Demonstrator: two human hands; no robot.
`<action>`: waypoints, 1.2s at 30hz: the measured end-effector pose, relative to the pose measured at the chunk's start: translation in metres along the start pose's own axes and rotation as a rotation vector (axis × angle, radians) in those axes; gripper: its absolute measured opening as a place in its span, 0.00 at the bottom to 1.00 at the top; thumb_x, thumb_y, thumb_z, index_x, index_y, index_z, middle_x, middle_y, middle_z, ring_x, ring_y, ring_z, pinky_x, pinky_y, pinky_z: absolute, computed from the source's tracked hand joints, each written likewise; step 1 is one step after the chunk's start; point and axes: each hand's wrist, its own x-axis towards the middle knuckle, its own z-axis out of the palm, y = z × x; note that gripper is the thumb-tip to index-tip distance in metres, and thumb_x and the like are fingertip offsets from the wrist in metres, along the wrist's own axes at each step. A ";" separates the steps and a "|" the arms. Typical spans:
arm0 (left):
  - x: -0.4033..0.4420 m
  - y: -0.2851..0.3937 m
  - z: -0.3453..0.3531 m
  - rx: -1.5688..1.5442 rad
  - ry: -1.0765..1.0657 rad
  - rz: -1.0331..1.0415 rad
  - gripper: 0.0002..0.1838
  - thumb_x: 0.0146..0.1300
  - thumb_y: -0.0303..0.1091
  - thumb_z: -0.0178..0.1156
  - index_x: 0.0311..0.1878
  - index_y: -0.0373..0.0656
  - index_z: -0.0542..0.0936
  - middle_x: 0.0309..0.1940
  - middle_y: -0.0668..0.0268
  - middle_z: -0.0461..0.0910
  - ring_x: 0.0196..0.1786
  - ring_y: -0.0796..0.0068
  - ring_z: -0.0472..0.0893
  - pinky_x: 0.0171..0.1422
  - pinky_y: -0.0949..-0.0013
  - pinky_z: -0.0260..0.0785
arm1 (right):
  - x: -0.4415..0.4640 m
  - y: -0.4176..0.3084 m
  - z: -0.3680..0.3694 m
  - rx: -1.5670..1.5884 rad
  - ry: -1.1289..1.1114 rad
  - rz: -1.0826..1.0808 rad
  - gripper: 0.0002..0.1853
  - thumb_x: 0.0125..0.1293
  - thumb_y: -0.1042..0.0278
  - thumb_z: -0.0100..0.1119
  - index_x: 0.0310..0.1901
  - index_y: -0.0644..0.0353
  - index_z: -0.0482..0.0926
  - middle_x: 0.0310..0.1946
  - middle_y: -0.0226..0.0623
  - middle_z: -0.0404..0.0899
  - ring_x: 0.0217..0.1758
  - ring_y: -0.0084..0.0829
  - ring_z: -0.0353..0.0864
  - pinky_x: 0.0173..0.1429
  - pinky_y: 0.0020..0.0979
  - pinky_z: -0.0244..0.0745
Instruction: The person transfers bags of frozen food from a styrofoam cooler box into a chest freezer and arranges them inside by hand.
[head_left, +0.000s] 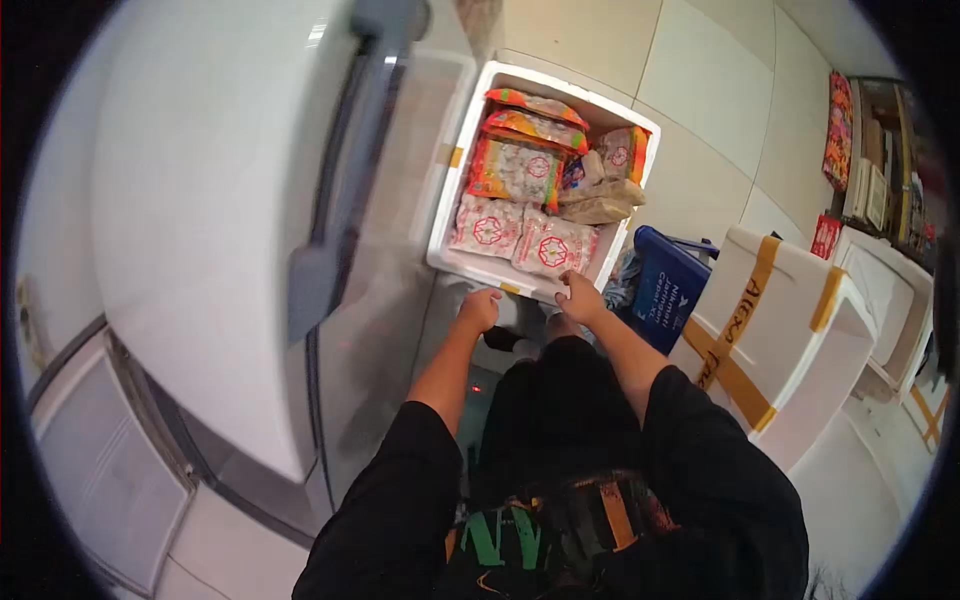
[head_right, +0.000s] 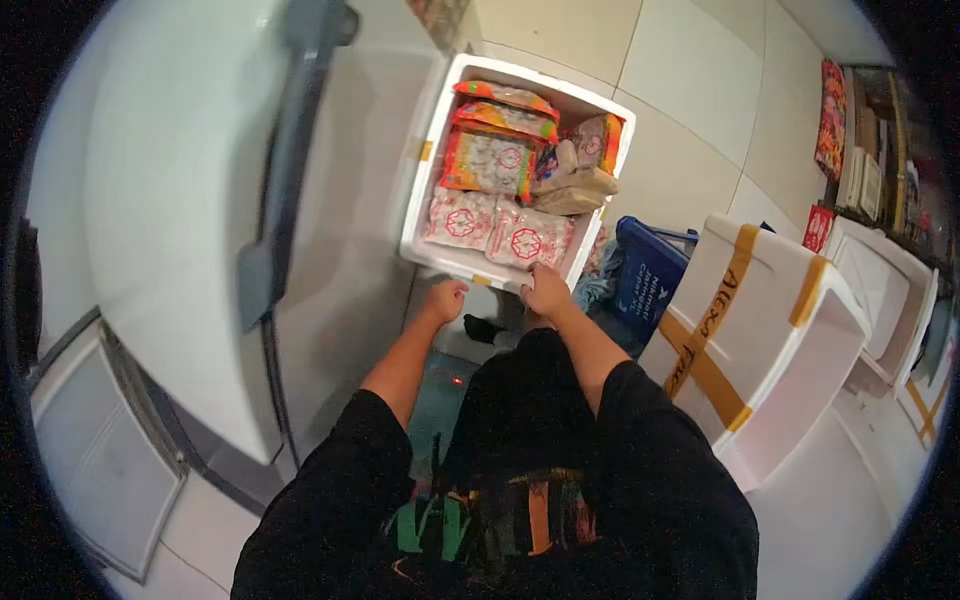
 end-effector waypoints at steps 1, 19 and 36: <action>0.016 -0.001 0.007 0.019 -0.052 0.026 0.14 0.51 0.30 0.50 0.43 0.42 0.76 0.39 0.53 0.76 0.45 0.55 0.74 0.52 0.61 0.65 | 0.011 0.014 0.010 -0.048 0.076 -0.019 0.23 0.47 0.63 0.56 0.45 0.66 0.69 0.43 0.51 0.72 0.48 0.46 0.71 0.50 0.39 0.67; 0.165 -0.001 0.096 -0.116 0.223 0.081 0.49 0.30 0.57 0.69 0.53 0.32 0.64 0.48 0.45 0.68 0.53 0.52 0.67 0.58 0.58 0.58 | 0.096 0.085 0.039 -0.092 0.006 0.451 0.54 0.36 0.51 0.64 0.62 0.69 0.45 0.55 0.55 0.55 0.60 0.50 0.57 0.62 0.39 0.57; 0.041 0.090 -0.036 -0.277 -0.244 0.352 0.33 0.35 0.42 0.73 0.45 0.36 0.72 0.34 0.60 0.76 0.40 0.72 0.77 0.43 0.71 0.69 | 0.041 0.027 -0.066 -0.089 -0.003 -0.397 0.40 0.25 0.62 0.72 0.49 0.60 0.69 0.48 0.46 0.70 0.55 0.35 0.68 0.63 0.47 0.52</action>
